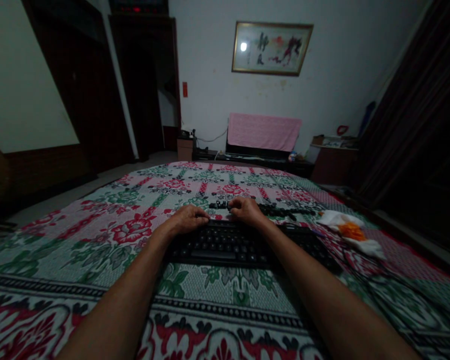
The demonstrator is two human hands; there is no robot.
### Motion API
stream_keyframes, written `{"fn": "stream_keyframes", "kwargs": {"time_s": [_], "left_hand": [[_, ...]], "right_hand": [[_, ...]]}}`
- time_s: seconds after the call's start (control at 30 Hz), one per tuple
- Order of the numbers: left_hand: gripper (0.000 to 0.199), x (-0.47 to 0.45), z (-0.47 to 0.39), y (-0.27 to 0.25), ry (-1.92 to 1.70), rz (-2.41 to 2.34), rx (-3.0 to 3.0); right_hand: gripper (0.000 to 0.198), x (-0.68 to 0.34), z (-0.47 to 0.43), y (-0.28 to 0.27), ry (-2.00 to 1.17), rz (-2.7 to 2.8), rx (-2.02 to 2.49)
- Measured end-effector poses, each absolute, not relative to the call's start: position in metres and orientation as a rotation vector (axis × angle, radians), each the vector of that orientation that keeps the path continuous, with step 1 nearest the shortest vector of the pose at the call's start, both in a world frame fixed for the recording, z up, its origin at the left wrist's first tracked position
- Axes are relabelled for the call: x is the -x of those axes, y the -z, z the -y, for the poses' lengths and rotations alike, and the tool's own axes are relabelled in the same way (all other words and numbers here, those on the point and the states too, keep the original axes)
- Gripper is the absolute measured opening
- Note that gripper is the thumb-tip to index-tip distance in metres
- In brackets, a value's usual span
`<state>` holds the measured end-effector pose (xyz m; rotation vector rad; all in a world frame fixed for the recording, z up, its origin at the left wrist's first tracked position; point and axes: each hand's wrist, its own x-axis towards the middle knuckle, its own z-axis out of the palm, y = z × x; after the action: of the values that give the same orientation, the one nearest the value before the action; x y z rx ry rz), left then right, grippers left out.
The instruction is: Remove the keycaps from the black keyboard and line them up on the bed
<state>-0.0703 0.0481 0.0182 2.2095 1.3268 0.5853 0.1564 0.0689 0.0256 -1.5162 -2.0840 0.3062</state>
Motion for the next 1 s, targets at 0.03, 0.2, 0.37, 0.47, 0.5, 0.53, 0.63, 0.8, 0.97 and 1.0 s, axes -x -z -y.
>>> {"fn": "stream_keyframes", "kwargs": {"time_s": [0.03,0.2,0.37,0.47,0.5,0.53,0.63,0.8,0.97,1.0], "left_hand": [[0.035,0.070,-0.048,-0.018,-0.585,-1.327,-2.210],[0.035,0.070,-0.047,-0.019,-0.578,-1.358,-2.214],[0.035,0.070,-0.048,-0.019,-0.587,-1.338,-2.213],[0.034,0.070,-0.049,-0.018,-0.585,-1.329,-2.204],[0.034,0.070,-0.049,-0.018,-0.583,-1.326,-2.202],[0.033,0.070,-0.049,-0.018,-0.584,-1.325,-2.198],[0.033,0.070,-0.047,-0.020,-0.591,-1.340,-2.183],[0.034,0.069,-0.045,-0.022,-0.575,-1.356,-2.207],[0.033,0.070,-0.047,-0.020,-0.578,-1.345,-2.214],[0.033,0.070,-0.047,-0.019,-0.580,-1.341,-2.213]], "right_hand": [[0.026,-0.151,-0.072,-0.025,-0.246,2.116,1.536],[0.026,-0.139,-0.090,-0.021,-0.050,2.306,1.611],[0.027,-0.140,-0.097,-0.020,0.070,2.422,1.623],[0.028,-0.142,-0.094,-0.022,0.035,2.475,1.577],[0.028,-0.143,-0.093,-0.023,0.015,2.495,1.556],[0.027,-0.145,-0.092,-0.024,0.002,2.508,1.538],[0.027,-0.151,-0.091,-0.025,-0.018,2.469,1.550],[0.030,-0.157,-0.092,-0.023,-0.026,2.462,1.573],[0.032,-0.152,-0.090,-0.022,0.046,2.557,1.473],[0.030,-0.150,-0.090,-0.023,0.061,2.568,1.478]]}}
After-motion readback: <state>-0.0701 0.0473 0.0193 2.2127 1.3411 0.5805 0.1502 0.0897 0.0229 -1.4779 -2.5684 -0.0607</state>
